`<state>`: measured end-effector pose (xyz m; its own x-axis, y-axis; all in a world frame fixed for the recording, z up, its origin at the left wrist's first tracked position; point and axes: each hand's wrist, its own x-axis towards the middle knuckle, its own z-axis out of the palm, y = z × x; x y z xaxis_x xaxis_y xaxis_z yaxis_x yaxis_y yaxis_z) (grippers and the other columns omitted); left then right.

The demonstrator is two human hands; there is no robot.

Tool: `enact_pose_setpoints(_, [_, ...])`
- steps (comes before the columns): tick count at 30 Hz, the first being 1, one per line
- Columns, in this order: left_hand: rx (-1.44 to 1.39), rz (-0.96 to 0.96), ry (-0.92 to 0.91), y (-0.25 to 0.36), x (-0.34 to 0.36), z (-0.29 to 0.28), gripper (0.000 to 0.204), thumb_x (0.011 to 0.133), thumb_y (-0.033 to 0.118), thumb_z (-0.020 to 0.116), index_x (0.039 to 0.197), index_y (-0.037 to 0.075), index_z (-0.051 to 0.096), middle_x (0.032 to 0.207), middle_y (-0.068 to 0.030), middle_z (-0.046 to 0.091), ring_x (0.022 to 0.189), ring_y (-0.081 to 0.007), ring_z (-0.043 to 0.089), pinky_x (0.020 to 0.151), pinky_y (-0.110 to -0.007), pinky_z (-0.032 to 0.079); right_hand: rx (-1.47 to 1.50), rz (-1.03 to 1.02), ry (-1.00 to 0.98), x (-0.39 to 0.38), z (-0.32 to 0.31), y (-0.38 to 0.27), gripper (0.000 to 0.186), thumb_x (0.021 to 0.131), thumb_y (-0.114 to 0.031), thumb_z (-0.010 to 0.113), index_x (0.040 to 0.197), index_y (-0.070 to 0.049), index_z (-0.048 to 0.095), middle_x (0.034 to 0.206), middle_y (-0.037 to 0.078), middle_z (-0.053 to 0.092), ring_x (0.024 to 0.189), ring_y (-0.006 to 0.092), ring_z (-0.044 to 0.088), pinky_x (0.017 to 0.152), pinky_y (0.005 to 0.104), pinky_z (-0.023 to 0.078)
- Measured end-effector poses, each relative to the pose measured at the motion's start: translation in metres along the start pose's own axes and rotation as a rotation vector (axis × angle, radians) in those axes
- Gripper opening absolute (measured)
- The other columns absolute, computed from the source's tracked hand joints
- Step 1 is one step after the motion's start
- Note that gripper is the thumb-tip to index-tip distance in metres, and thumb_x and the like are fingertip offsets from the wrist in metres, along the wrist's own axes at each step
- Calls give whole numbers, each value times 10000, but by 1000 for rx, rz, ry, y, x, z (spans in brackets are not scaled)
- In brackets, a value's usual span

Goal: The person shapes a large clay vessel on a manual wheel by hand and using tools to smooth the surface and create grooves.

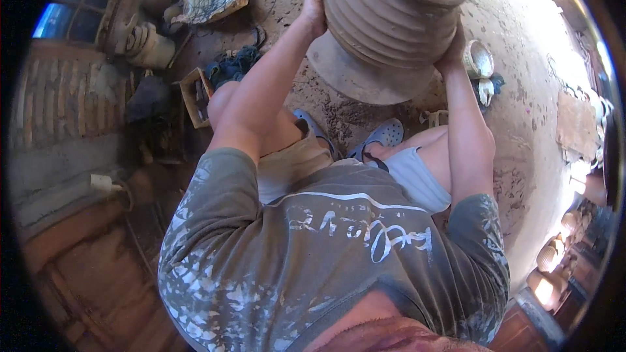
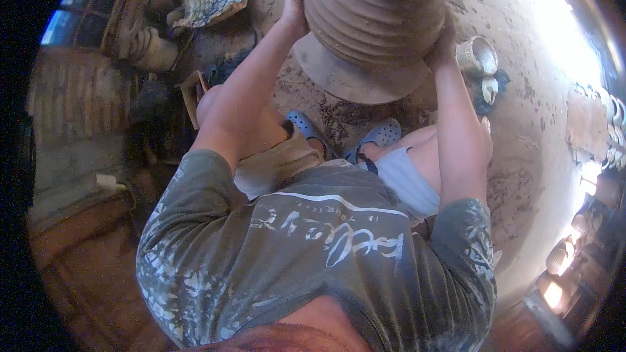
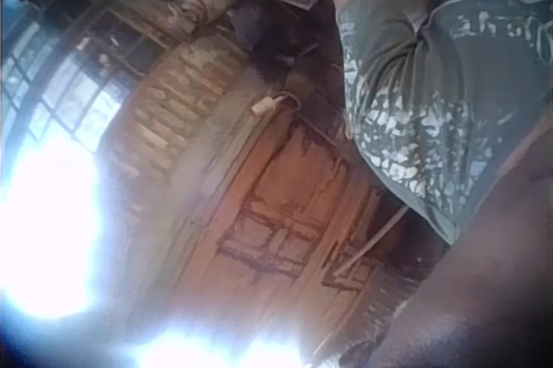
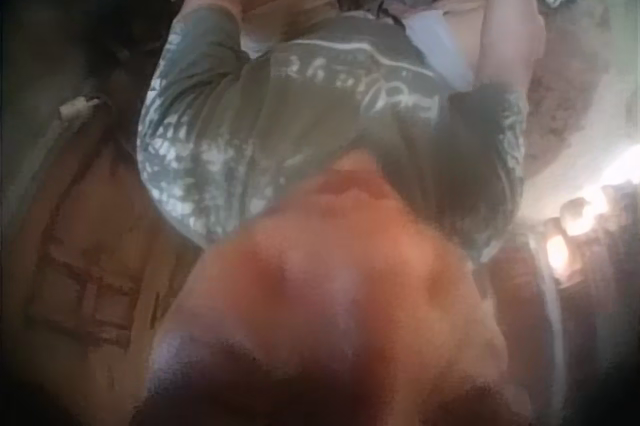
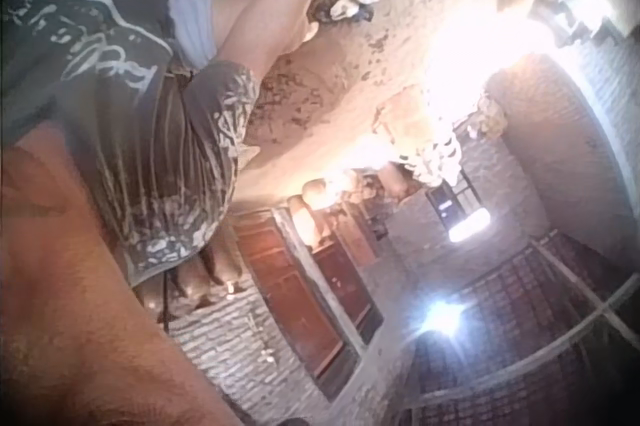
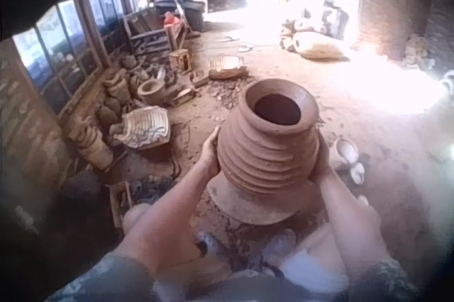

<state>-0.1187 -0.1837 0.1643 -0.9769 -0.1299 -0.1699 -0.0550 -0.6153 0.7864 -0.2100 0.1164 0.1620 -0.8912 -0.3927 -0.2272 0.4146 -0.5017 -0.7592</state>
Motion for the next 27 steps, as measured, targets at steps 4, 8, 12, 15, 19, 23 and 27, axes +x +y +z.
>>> enact_pose_setpoints(4, [51, 44, 193, 1, 6, -31, 831, 1005, 711, 352, 1586, 118, 368, 1640, -152, 359, 1501, -324, 354, 1182, -569, 322, -148, 14, 279, -18, 0, -10, 687, 1046, -596, 382, 1521, -107, 461, 1538, 126, 500, 1408, 295, 469, 1191, 485, 339])
enact_pose_setpoints(8, [822, -3, 345, -7, 20, -93, 840, 978, 627, 524, 1557, 35, 385, 1629, -221, 338, 1515, -359, 315, 1199, -471, 311, -372, -264, 394, -11, -92, -54, 439, 1021, -378, 600, 1286, -28, 611, 1199, 123, 674, 1119, 236, 632, 982, 406, 486])
enact_pose_setpoints(12, [1770, 123, -104, -53, -21, -124, 932, 904, 635, 643, 1539, 0, 391, 1644, -281, 243, 1530, -405, 243, 1236, -434, 266, -523, -571, 435, -89, -102, -118, 220, 957, -216, 714, 1033, -10, 737, 985, 63, 739, 921, 197, 695, 865, 330, 542])
enact_pose_setpoints(15, [2071, -5, -223, -56, -53, -91, 1048, 793, 684, 738, 1530, 12, 418, 1635, -322, 235, 1545, -432, 191, 1262, -463, 216, -977, -697, 625, -171, -133, -137, 229, 978, -191, 703, 1126, -18, 732, 1040, 76, 749, 936, 157, 682, 867, 301, 540])
enact_pose_setpoints(19, [2210, -80, -269, -53, -70, -56, 1054, 854, 708, 652, 1544, -31, 356, 1551, -326, 363, 1486, -439, 312, 1186, -479, 341, -1024, -734, 815, -253, -210, -68, 259, 944, -274, 728, 1072, -51, 759, 1008, 112, 773, 946, 200, 724, 869, 359, 552])
enact_pose_setpoints(23, [2404, 10, -337, -60, -62, -60, 1083, 847, 762, 591, 1516, -65, 385, 1499, -344, 436, 1391, -456, 451, 1127, -494, 409, -1169, -294, 1160, -355, -279, 25, 220, 923, -273, 703, 1011, -81, 765, 1003, 162, 755, 929, 333, 733, 837, 405, 568])
enact_pose_setpoints(27, [2482, -306, -380, -70, -83, 3, 1099, 840, 792, 549, 1516, -62, 406, 1351, -339, 593, 1272, -456, 577, 1074, -486, 456, -1353, -45, 1531, -453, -366, 85, 219, 922, -251, 647, 1044, -110, 761, 1035, 181, 743, 988, 399, 700, 873, 486, 558])
